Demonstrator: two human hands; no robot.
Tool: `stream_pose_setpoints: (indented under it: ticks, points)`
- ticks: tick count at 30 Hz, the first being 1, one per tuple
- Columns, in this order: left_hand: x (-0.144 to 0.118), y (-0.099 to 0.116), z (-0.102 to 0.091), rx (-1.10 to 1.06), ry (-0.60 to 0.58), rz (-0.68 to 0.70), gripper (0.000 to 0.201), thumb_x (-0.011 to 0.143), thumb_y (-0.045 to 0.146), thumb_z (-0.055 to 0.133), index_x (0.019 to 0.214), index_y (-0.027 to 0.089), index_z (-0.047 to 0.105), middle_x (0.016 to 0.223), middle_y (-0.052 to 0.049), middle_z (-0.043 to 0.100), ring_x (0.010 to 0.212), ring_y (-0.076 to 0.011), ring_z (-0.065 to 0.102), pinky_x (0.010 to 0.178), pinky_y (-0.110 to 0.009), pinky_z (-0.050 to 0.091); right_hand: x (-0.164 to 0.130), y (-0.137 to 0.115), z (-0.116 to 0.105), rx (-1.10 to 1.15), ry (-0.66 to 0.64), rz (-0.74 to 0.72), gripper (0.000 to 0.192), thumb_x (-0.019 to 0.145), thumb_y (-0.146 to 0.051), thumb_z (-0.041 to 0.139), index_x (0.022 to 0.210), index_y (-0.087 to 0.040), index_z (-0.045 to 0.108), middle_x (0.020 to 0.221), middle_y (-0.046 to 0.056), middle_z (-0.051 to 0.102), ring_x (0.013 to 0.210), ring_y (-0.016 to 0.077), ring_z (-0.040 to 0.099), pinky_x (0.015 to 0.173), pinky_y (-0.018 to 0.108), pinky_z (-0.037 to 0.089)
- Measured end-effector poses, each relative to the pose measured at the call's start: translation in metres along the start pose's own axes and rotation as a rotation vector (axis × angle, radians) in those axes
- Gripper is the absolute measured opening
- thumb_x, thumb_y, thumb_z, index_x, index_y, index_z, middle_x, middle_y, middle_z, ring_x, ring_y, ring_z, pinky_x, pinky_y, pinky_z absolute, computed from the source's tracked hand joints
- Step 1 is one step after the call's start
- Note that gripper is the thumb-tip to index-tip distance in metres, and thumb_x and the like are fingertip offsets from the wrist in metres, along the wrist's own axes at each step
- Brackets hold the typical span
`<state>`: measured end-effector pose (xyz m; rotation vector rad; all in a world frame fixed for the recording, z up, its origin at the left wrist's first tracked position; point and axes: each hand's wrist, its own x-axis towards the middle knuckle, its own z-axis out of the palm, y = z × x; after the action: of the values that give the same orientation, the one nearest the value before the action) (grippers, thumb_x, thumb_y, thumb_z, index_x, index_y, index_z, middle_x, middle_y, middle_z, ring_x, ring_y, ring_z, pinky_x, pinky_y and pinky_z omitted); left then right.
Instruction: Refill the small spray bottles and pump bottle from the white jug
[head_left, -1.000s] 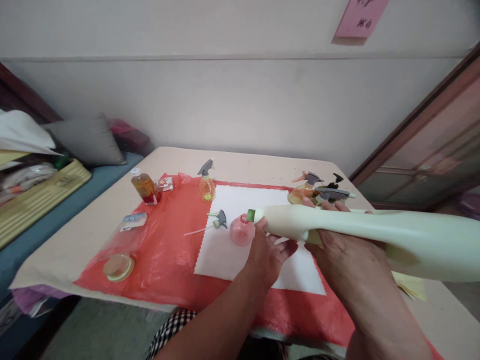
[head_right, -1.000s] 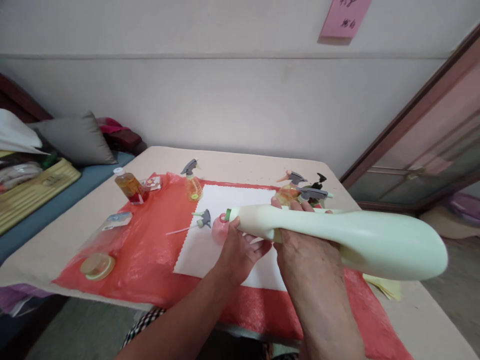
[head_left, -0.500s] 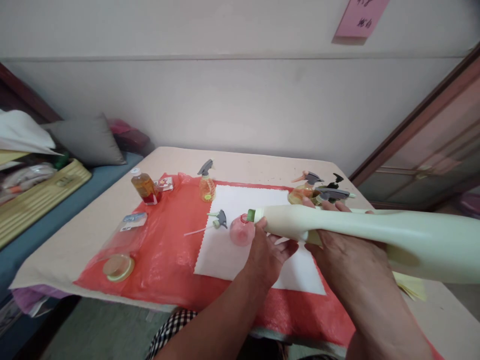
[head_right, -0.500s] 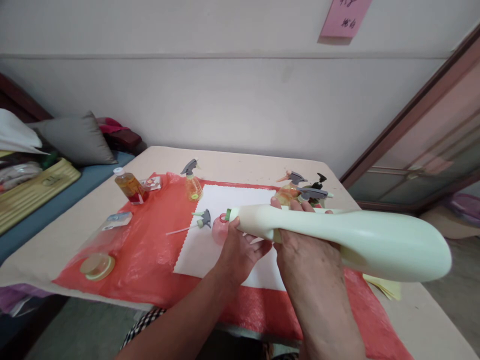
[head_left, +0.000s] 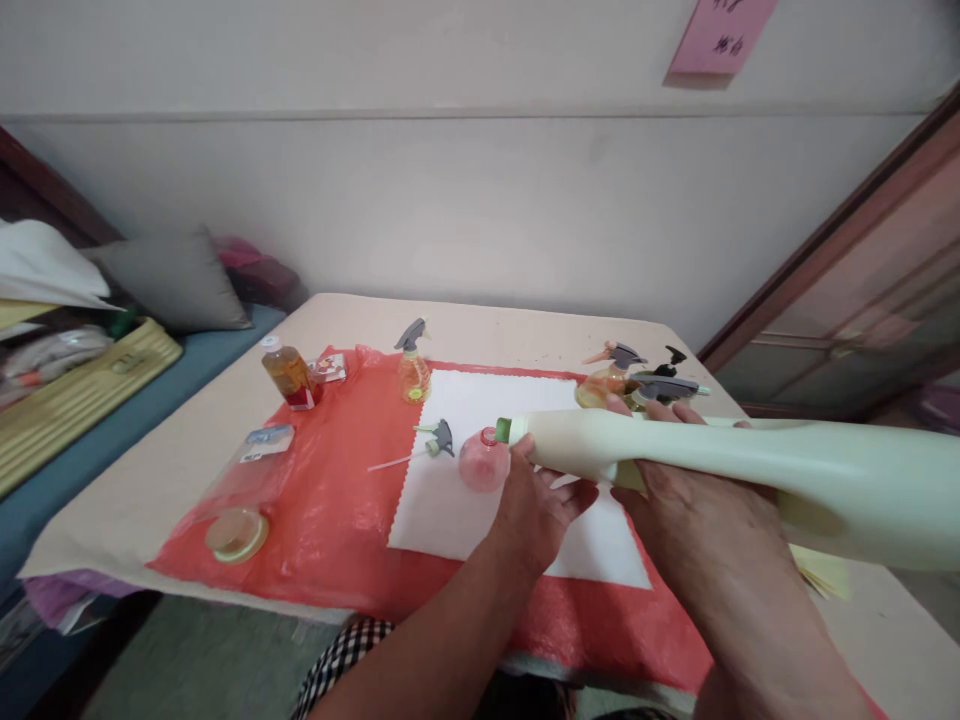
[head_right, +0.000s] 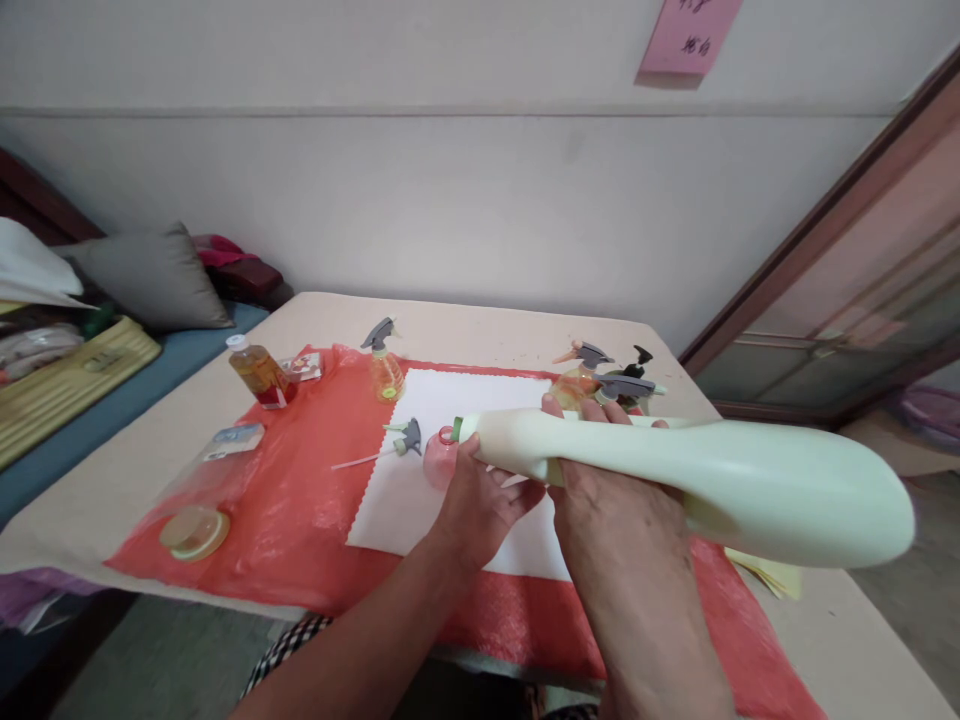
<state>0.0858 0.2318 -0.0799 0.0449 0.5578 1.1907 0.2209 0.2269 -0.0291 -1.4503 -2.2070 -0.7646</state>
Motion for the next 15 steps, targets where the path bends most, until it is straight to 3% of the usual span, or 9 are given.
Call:
stream_pose_setpoints:
  ticks: [8, 15]
  points:
    - [0.0023, -0.0008, -0.0017, 0.003, -0.005, -0.007, 0.051, 0.085, 0.055, 0.054, 0.122, 0.018, 0.058, 0.105, -0.013, 0.064, 0.082, -0.0224, 0.064, 0.075, -0.035, 0.054, 0.002, 0.0008, -0.0072, -0.012, -0.07, -0.027, 0.067, 0.092, -0.022, 0.044, 0.156, -0.025, 0.025, 0.143, 0.019, 0.05, 0.132, 0.0442, 0.046, 0.108, 0.068, 0.03]
    - [0.0022, -0.0001, -0.0012, 0.006, -0.007, -0.011, 0.052, 0.085, 0.055, 0.055, 0.121, 0.018, 0.059, 0.107, -0.013, 0.063, 0.081, -0.022, 0.064, 0.076, -0.034, 0.054, 0.002, 0.0005, -0.002, -0.009, -0.026, -0.012, 0.064, 0.092, -0.022, 0.042, 0.154, -0.026, 0.027, 0.14, 0.018, 0.053, 0.131, 0.0424, 0.048, 0.109, 0.068, 0.029]
